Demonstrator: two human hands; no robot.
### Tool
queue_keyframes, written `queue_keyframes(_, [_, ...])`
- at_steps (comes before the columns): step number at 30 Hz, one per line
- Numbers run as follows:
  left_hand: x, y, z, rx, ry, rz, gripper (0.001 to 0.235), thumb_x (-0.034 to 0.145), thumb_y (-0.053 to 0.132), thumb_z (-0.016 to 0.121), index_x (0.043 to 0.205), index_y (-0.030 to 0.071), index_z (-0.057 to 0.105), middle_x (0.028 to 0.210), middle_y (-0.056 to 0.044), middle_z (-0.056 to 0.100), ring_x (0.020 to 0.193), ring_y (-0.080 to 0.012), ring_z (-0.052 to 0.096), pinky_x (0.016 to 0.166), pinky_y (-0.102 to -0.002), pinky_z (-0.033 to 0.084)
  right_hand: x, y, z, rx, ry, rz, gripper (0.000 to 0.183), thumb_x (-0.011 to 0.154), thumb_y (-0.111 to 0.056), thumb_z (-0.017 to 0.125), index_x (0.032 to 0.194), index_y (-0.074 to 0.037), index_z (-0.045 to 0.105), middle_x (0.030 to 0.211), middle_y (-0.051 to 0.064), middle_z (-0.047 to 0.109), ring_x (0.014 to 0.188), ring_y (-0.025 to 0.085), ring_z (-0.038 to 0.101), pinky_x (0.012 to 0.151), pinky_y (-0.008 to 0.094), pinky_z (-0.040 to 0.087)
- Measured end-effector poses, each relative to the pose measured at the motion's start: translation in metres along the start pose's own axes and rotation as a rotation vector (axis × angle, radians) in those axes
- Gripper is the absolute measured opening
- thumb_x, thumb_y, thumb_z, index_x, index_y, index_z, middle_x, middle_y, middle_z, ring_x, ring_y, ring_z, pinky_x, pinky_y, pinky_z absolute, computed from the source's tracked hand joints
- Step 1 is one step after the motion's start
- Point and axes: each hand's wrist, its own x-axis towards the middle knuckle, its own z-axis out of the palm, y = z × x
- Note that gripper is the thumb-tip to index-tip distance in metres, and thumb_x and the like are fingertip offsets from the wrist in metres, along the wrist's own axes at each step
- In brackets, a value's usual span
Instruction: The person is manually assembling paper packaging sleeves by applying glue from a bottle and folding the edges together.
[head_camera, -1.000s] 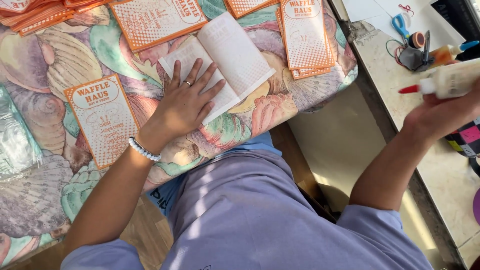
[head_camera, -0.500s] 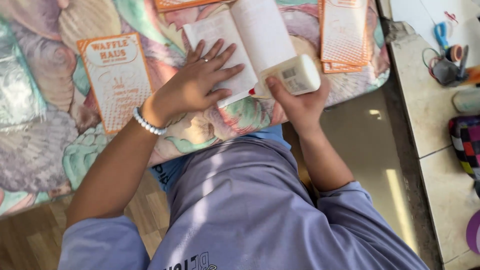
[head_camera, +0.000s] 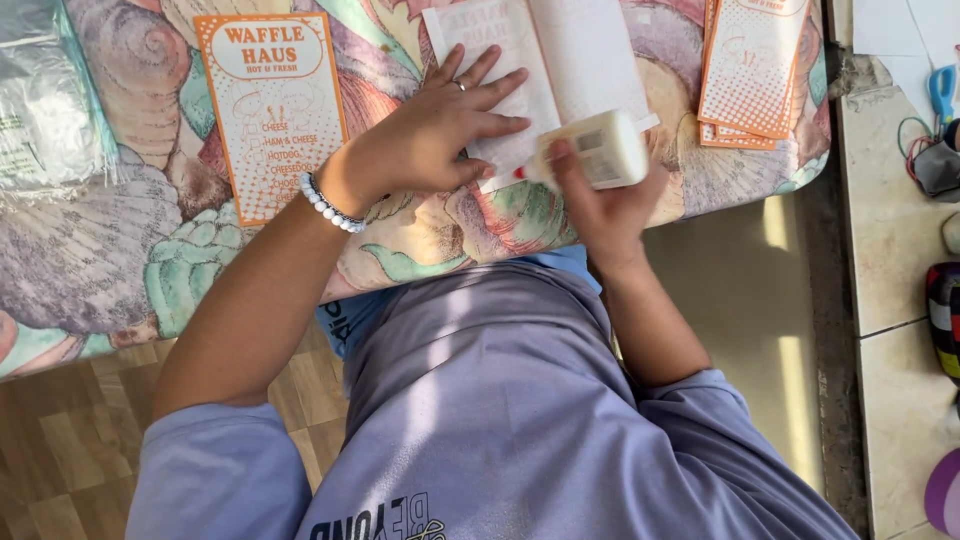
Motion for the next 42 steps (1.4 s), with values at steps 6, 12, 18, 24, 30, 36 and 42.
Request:
queue_keyframes(6, [0.003, 0.003, 0.004, -0.011, 0.023, -0.039, 0.066, 0.082, 0.018, 0.077, 0.146, 0.014, 0.061, 0.167, -0.021, 0.023, 0.152, -0.049, 0.009, 0.118, -0.072, 0.006, 0.009, 0.007, -0.014, 0.162, 0.07, 0.011, 0.019, 0.097, -0.013, 0.079, 0.094, 0.003, 0.069, 0.089, 0.01, 0.071, 0.083, 0.016, 0.068, 0.069, 0.032, 0.059])
queue_keyframes(12, [0.002, 0.006, 0.004, 0.004, 0.084, -0.02, 0.068, 0.079, 0.022, 0.079, 0.144, 0.012, 0.063, 0.165, -0.023, 0.03, 0.151, -0.0514, 0.013, 0.119, -0.07, 0.009, -0.012, -0.015, 0.008, -0.003, -0.08, -0.09, 0.026, 0.089, -0.018, 0.085, 0.083, 0.0, 0.069, 0.077, 0.008, 0.071, 0.071, 0.015, 0.068, 0.064, 0.034, 0.056])
queue_keyframes(18, [0.002, 0.006, 0.002, -0.013, 0.078, -0.036, 0.066, 0.08, 0.018, 0.078, 0.144, 0.012, 0.063, 0.165, -0.022, 0.027, 0.151, -0.0508, 0.011, 0.117, -0.072, 0.008, 0.001, 0.004, -0.002, 0.159, 0.058, -0.006, 0.024, 0.095, -0.015, 0.082, 0.089, 0.004, 0.068, 0.084, 0.011, 0.071, 0.075, 0.016, 0.067, 0.06, 0.033, 0.057])
queue_keyframes(24, [0.004, 0.005, 0.005, -0.001, 0.076, -0.032, 0.071, 0.076, 0.019, 0.079, 0.144, 0.011, 0.063, 0.164, -0.024, 0.028, 0.15, -0.0524, 0.013, 0.117, -0.073, 0.01, -0.005, 0.002, 0.003, 0.176, 0.107, 0.041, 0.027, 0.092, -0.015, 0.084, 0.085, 0.0, 0.064, 0.079, 0.007, 0.066, 0.072, 0.012, 0.061, 0.057, 0.031, 0.053])
queue_keyframes(30, [0.001, 0.005, 0.005, -0.005, 0.102, -0.018, 0.071, 0.075, 0.019, 0.078, 0.144, 0.012, 0.065, 0.164, -0.023, 0.03, 0.15, -0.0521, 0.014, 0.118, -0.07, 0.01, -0.019, 0.005, 0.011, 0.003, -0.001, 0.028, 0.033, 0.088, -0.024, 0.088, 0.081, 0.002, 0.068, 0.078, 0.01, 0.072, 0.07, 0.015, 0.069, 0.056, 0.031, 0.055])
queue_keyframes(36, [0.003, 0.004, 0.008, 0.001, 0.109, -0.018, 0.067, 0.077, 0.018, 0.08, 0.143, 0.011, 0.065, 0.163, -0.025, 0.031, 0.149, -0.0525, 0.015, 0.116, -0.073, 0.011, 0.011, 0.027, -0.013, 0.122, 0.129, -0.08, 0.018, 0.097, -0.007, 0.079, 0.092, 0.003, 0.065, 0.088, 0.013, 0.07, 0.081, 0.021, 0.07, 0.069, 0.035, 0.06])
queue_keyframes(42, [0.003, 0.005, 0.006, -0.009, 0.099, -0.014, 0.072, 0.074, 0.016, 0.077, 0.144, 0.011, 0.064, 0.163, -0.025, 0.031, 0.15, -0.0517, 0.014, 0.118, -0.071, 0.01, -0.02, 0.009, 0.017, 0.173, 0.109, 0.098, 0.033, 0.087, -0.02, 0.087, 0.093, 0.005, 0.067, 0.091, 0.015, 0.073, 0.081, 0.017, 0.069, 0.065, 0.034, 0.061])
